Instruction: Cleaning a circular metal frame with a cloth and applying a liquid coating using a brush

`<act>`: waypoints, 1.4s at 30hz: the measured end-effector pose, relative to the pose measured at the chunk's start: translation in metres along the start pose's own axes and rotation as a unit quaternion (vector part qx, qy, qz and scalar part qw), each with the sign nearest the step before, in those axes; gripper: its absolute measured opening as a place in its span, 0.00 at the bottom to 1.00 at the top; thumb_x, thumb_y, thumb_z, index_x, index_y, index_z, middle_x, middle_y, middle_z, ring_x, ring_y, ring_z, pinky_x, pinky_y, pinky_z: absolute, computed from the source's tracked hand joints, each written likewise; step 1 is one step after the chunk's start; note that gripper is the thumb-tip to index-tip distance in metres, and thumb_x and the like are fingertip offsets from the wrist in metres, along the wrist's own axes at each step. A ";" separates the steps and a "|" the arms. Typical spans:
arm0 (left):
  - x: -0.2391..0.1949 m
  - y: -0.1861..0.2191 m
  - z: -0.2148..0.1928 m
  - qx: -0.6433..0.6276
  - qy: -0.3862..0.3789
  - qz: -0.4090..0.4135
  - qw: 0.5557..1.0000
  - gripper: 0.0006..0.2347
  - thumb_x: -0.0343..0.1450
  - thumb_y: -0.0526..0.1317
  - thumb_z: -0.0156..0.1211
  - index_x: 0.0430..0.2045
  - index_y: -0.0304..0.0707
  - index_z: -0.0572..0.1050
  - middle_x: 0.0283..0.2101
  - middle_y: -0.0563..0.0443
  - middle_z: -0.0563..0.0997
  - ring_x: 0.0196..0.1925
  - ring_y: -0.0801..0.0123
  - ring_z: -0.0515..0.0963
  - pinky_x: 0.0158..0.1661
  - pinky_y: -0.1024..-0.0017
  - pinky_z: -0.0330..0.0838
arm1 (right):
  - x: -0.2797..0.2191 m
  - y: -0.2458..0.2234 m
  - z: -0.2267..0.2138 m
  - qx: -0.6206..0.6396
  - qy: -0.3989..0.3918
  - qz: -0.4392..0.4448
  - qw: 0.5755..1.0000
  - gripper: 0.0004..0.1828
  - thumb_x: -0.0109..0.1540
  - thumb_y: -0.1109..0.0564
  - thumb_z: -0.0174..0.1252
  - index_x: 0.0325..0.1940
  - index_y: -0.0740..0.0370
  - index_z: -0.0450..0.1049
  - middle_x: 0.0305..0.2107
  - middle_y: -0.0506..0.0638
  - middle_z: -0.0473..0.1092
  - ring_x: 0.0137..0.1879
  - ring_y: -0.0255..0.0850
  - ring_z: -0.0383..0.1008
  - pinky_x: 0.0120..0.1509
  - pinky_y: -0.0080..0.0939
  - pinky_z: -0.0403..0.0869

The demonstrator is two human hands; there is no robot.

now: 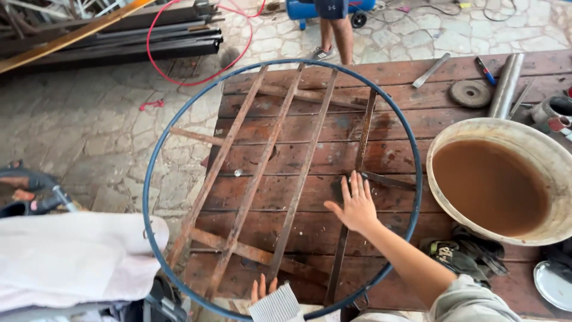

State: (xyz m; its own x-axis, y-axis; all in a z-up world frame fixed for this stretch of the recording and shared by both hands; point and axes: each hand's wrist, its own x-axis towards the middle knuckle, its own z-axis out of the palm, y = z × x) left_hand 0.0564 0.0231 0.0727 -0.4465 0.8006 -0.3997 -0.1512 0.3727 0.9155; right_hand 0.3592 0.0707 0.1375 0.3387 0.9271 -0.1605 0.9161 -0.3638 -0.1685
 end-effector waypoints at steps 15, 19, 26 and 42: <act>-0.014 0.003 0.003 -0.040 0.066 0.183 0.980 0.21 0.69 0.27 0.59 0.59 0.30 0.69 0.58 0.35 0.79 0.48 0.53 0.84 0.40 0.54 0.81 | -0.061 -0.007 0.025 -0.012 0.112 -0.208 0.972 0.32 0.69 0.34 0.44 0.65 0.59 0.70 0.61 0.66 0.68 0.71 0.58 0.63 0.82 0.64 0.40; -0.002 -0.010 0.007 -0.044 0.084 0.206 0.974 0.17 0.73 0.32 0.57 0.57 0.28 0.69 0.57 0.33 0.79 0.48 0.52 0.83 0.40 0.53 0.81 | -0.081 -0.002 -0.005 0.043 0.006 -0.288 0.957 0.30 0.66 0.30 0.50 0.60 0.50 0.77 0.66 0.61 0.63 0.75 0.60 0.54 0.79 0.72 0.31; -0.010 0.035 0.022 -0.090 0.169 -0.005 0.981 0.18 0.77 0.35 0.57 0.64 0.38 0.69 0.55 0.42 0.81 0.51 0.54 0.82 0.46 0.51 0.77 | -0.087 0.026 -0.025 0.228 0.075 -0.299 0.924 0.04 0.63 0.52 0.63 0.41 0.46 0.83 0.50 0.48 0.80 0.66 0.50 0.72 0.79 0.70 0.38; -0.003 -0.006 -0.014 -0.055 0.016 0.156 0.986 0.24 0.73 0.36 0.53 0.67 0.35 0.64 0.58 0.35 0.78 0.56 0.54 0.80 0.48 0.57 0.78 | -0.155 0.228 -0.148 0.337 0.225 0.063 0.912 0.17 0.65 0.53 0.59 0.57 0.60 0.74 0.60 0.55 0.70 0.66 0.43 0.66 0.70 0.54 0.55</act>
State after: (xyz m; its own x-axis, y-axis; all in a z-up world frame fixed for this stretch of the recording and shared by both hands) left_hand 0.0458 0.0122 0.0690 -0.5143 0.8520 -0.0980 -0.0959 0.0564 0.9938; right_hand 0.5475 -0.1424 0.2675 0.6257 0.7614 0.1698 0.5749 -0.3029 -0.7601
